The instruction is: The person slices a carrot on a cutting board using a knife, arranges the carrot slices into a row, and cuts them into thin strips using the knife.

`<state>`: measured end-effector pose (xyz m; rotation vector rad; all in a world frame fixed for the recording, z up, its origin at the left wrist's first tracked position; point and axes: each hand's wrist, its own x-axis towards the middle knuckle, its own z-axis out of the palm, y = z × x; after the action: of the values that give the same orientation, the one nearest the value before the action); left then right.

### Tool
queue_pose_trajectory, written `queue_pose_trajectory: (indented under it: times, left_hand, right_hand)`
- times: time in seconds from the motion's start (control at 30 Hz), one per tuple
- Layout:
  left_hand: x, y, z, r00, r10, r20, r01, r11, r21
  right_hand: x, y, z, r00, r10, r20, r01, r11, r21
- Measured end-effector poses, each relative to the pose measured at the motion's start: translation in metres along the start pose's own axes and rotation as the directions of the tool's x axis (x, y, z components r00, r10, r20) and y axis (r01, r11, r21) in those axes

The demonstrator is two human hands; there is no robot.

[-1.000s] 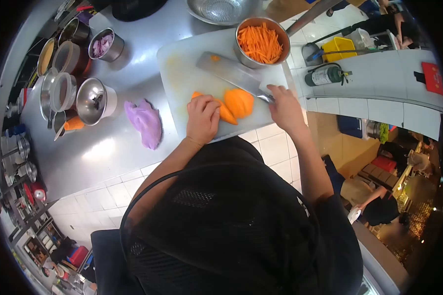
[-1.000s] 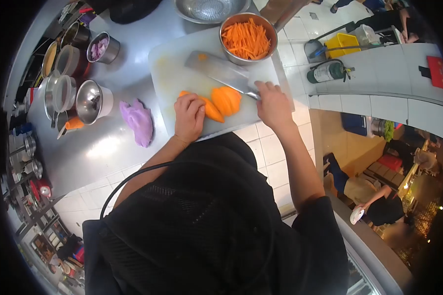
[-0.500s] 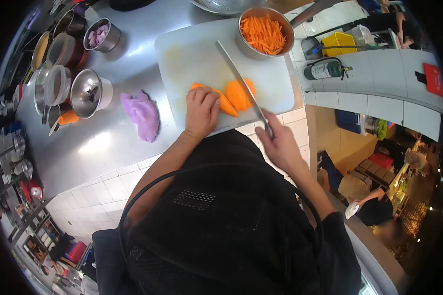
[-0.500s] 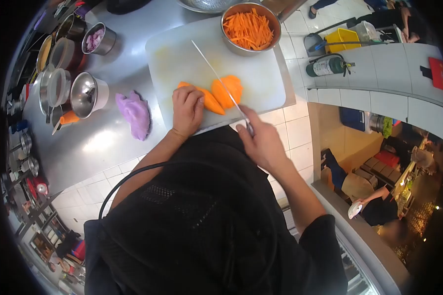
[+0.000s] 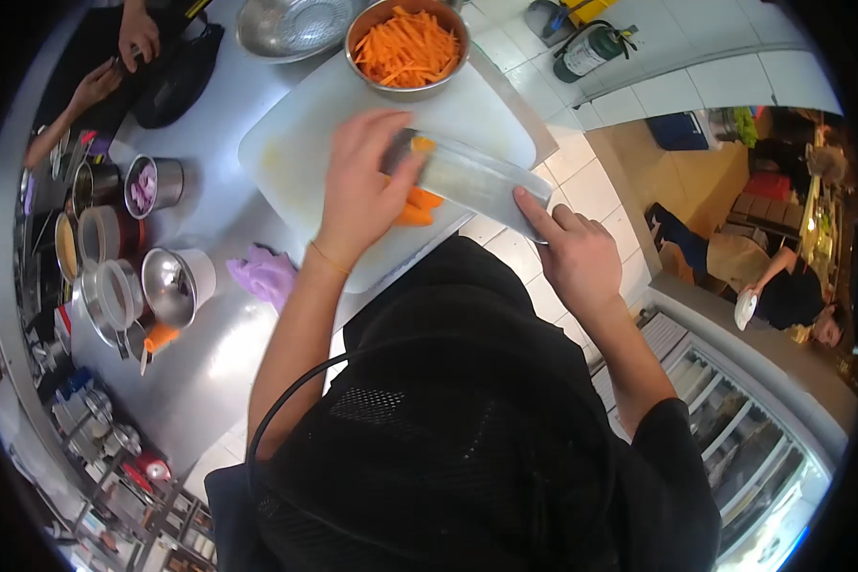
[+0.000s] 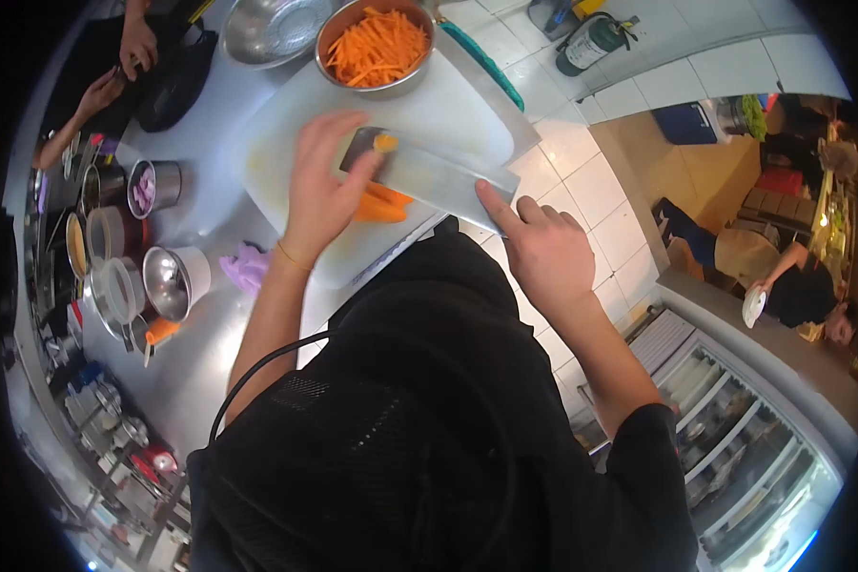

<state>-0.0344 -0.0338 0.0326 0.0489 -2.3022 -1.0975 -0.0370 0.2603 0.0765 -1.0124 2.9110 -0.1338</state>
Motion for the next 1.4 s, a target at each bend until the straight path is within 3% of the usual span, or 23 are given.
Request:
queue_pose_trajectory:
  times: [0.03, 0.07, 0.1, 0.17, 0.27, 0.33, 0.4, 0.43, 0.5, 0.53, 0.63, 0.7, 0.77, 0.8, 0.83, 0.87, 0.93, 1.0, 1.2, 1.4]
  left_hand:
    - [0.016, 0.002, 0.002, 0.956, 0.079, 0.284, -0.075, 0.997, -0.024]
    - [0.028, 0.002, 0.008, 0.826, 0.158, 0.542, -0.144, 0.987, -0.067]
    - [0.038, -0.001, 0.016, 0.816, 0.179, 0.549, -0.16, 0.984, -0.083]
    - [0.055, -0.005, 0.036, 0.653, 0.083, 0.753, 0.0, 0.994, -0.11]
    - [0.062, 0.006, 0.063, 0.584, 0.116, 0.803, 0.071, 0.979, -0.193]
    - [0.079, 0.007, 0.094, 0.606, 0.171, 0.777, 0.047, 0.967, -0.25]
    - [0.109, 0.015, 0.125, 0.731, 0.338, 0.592, -0.245, 0.941, -0.234]
    - [0.122, 0.006, 0.145, 0.724, 0.342, 0.599, -0.245, 0.939, -0.241]
    - [0.149, -0.005, 0.166, 0.711, 0.226, 0.666, -0.411, 0.902, 0.133]
    - [0.15, -0.006, 0.163, 0.708, 0.226, 0.669, -0.415, 0.9, 0.136]
    - [0.136, 0.003, 0.14, 0.689, 0.137, 0.712, -0.382, 0.903, 0.196]
    - [0.1, 0.009, 0.093, 0.824, 0.068, 0.563, 0.015, 0.99, -0.142]
    - [0.038, 0.014, 0.048, 0.969, -0.048, 0.24, 0.073, 0.993, -0.097]
    - [0.001, -0.002, 0.028, 0.98, -0.12, 0.159, 0.127, 0.991, -0.037]
    - [-0.037, -0.021, 0.014, 0.98, -0.186, 0.068, 0.185, 0.983, 0.013]
    - [-0.077, -0.035, 0.003, 0.982, -0.186, 0.022, 0.184, 0.98, 0.077]
    - [-0.114, -0.043, -0.004, 0.976, -0.211, -0.053, 0.216, 0.966, 0.141]
    - [-0.138, -0.037, -0.002, 1.0, -0.03, -0.005, 0.03, 0.955, 0.296]
    - [-0.127, -0.047, 0.02, 0.997, -0.032, -0.064, 0.054, 0.921, 0.386]
    - [-0.115, -0.056, 0.024, 0.998, -0.025, -0.054, 0.045, 0.906, 0.42]
  right_hand:
    - [-0.006, 0.004, -0.002, 1.0, 0.016, -0.009, -0.016, 1.0, -0.003]
    - [-0.013, 0.007, -0.004, 1.0, 0.022, -0.006, -0.022, 0.999, -0.023]
    - [-0.022, 0.008, -0.006, 0.999, 0.033, -0.003, -0.033, 0.998, -0.044]
    - [-0.042, 0.01, -0.008, 0.997, 0.081, -0.016, -0.081, 0.996, -0.021]
    - [-0.079, 0.002, -0.008, 0.985, 0.171, 0.01, -0.171, 0.985, 0.019]
    - [-0.099, -0.001, -0.003, 0.965, 0.261, 0.031, -0.263, 0.958, 0.117]
    - [-0.113, -0.005, 0.002, 0.952, 0.304, 0.042, -0.307, 0.942, 0.135]
    - [-0.118, -0.009, 0.003, 0.933, 0.351, 0.074, -0.359, 0.916, 0.179]
    - [-0.123, -0.013, 0.005, 0.913, 0.393, 0.106, -0.407, 0.884, 0.228]
    - [-0.125, -0.014, 0.005, 0.907, 0.399, 0.139, -0.422, 0.868, 0.263]
    - [-0.131, -0.01, 0.014, 0.893, 0.418, 0.169, -0.451, 0.828, 0.333]
    - [-0.131, -0.01, 0.023, 0.896, 0.408, 0.173, -0.443, 0.814, 0.375]
    - [-0.124, -0.011, 0.029, 0.869, 0.46, 0.18, -0.477, 0.686, 0.549]
    - [-0.116, -0.013, 0.028, 0.879, 0.438, 0.188, -0.464, 0.693, 0.552]
    - [-0.106, -0.013, 0.025, 0.859, 0.411, 0.304, -0.51, 0.657, 0.555]
    - [-0.097, -0.013, 0.021, 0.828, 0.38, 0.413, -0.559, 0.625, 0.545]
    - [-0.075, -0.016, 0.02, 0.878, 0.283, 0.385, -0.461, 0.715, 0.526]
    - [-0.058, -0.026, 0.014, 0.916, 0.155, 0.369, -0.337, 0.797, 0.502]
    - [-0.016, -0.052, -0.003, 0.93, -0.06, 0.362, -0.136, 0.86, 0.491]
    - [0.0, -0.067, -0.011, 0.898, 0.006, 0.439, -0.194, 0.903, 0.384]
